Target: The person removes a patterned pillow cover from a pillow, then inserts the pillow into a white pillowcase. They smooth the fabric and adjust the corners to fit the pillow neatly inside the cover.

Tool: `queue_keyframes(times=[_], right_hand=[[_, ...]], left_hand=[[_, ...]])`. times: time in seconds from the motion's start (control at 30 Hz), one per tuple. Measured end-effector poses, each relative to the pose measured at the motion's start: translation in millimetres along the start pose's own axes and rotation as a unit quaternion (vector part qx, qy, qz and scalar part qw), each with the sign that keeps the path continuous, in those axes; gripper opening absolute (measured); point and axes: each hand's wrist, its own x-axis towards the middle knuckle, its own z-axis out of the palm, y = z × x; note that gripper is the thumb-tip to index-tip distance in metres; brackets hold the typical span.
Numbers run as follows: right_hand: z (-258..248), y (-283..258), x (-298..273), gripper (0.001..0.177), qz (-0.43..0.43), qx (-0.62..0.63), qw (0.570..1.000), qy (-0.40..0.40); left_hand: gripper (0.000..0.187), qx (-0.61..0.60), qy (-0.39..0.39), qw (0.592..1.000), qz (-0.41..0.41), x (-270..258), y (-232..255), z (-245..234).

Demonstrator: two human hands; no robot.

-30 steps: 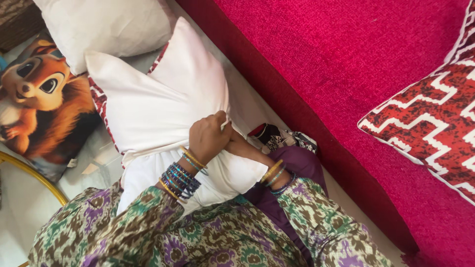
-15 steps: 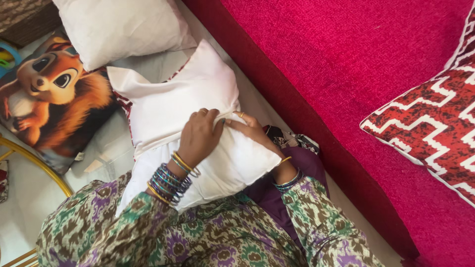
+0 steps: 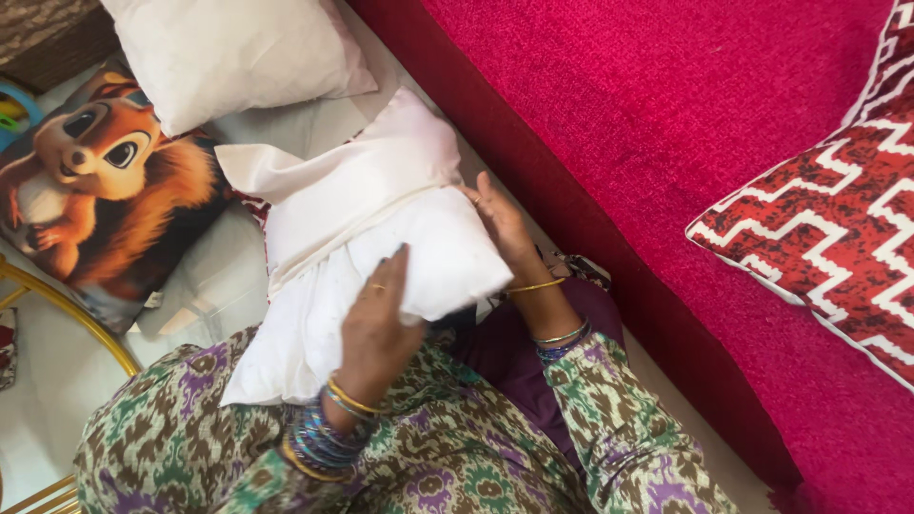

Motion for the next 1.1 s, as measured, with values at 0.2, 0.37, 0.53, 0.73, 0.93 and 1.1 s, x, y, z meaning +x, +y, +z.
queue_keyframes(times=[0.2, 0.37, 0.53, 0.73, 0.93, 1.1], right_hand=[[28.4, -2.2, -10.7, 0.067, -0.199, -0.296, 0.914, 0.194], [70.1, 23.6, -38.6, 0.086, -0.321, -0.548, 0.743, 0.211], [83.4, 21.9, -15.9, 0.053, -0.220, -0.559, 0.783, 0.163], [99.3, -0.7, 3.6, 0.035, -0.144, -0.467, 0.859, 0.154], [133.9, 14.3, 28.8, 0.038, -0.255, -0.566, 0.784, 0.023], [155.7, 12.9, 38.1, 0.043, -0.231, -0.659, 0.715, -0.040]], left_hand=[[0.063, -0.159, 0.112, 0.960, -0.203, 30.6, -33.8, -58.3], [0.033, -0.453, 0.268, 0.844, -0.105, 45.4, -29.5, -109.2], [0.043, -0.593, 0.298, 0.721, -0.201, 25.4, -20.3, -129.5], [0.045, -0.598, 0.308, 0.644, -0.364, -30.9, -41.2, -121.9], [0.061, -0.602, 0.281, 0.629, -0.404, -73.7, -40.3, -121.1], [0.069, -0.501, 0.327, 0.726, -0.339, -96.7, -36.2, -97.6]])
